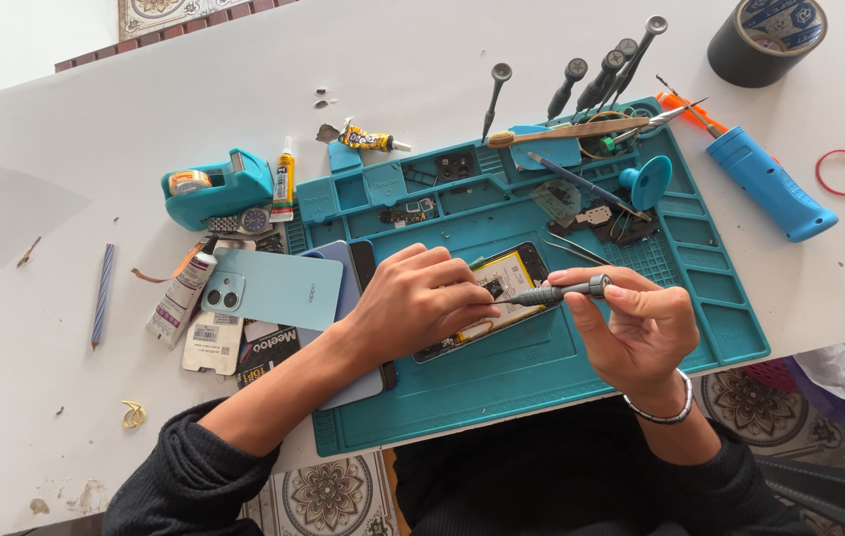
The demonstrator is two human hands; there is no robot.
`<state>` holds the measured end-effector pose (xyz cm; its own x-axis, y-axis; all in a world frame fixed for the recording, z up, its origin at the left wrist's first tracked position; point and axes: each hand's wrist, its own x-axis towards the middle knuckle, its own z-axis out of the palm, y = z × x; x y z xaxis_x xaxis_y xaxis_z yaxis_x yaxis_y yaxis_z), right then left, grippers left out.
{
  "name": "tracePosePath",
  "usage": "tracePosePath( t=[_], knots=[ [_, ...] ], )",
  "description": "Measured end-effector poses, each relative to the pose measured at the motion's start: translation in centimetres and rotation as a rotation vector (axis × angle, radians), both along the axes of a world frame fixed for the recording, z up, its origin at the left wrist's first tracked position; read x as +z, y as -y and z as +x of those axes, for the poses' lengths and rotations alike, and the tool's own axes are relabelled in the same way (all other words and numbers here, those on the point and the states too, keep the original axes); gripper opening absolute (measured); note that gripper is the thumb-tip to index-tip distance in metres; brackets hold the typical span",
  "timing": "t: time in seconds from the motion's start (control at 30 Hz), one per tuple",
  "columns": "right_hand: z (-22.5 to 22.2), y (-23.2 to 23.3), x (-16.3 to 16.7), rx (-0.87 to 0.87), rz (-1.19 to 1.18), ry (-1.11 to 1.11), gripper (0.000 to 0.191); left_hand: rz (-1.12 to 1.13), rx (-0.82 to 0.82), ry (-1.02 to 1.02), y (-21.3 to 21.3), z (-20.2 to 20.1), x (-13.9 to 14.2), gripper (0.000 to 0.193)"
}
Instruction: The person repairs a disassembled smartphone on a teal repair mat, using a precision screwdriver to unscrew and work on the phone's internal components. They hold the phone steady with one hand while driving screws, occasionally repositioning the device and handling small parts on the mat.
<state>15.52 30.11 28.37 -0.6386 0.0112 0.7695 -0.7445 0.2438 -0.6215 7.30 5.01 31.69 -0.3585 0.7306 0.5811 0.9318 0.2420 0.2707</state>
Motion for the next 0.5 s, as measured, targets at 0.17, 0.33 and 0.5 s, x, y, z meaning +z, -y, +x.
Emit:
tracePosePath(
  t=[0.17, 0.33, 0.5],
  knots=[
    [-0.04, 0.0, 0.05, 0.001, -0.003, 0.005, 0.035, -0.027, 0.004, 0.01, 0.02, -0.01, 0.03, 0.02],
    [0.1, 0.28, 0.1, -0.017, -0.056, 0.055, 0.035, -0.043, 0.008, 0.05, 0.11, -0.02, -0.08, 0.038],
    [-0.09, 0.49, 0.5, -0.157, 0.008, 0.004, 0.034, -0.11, 0.0, 0.031, -0.04, -0.22, -0.44, 0.042]
  ],
)
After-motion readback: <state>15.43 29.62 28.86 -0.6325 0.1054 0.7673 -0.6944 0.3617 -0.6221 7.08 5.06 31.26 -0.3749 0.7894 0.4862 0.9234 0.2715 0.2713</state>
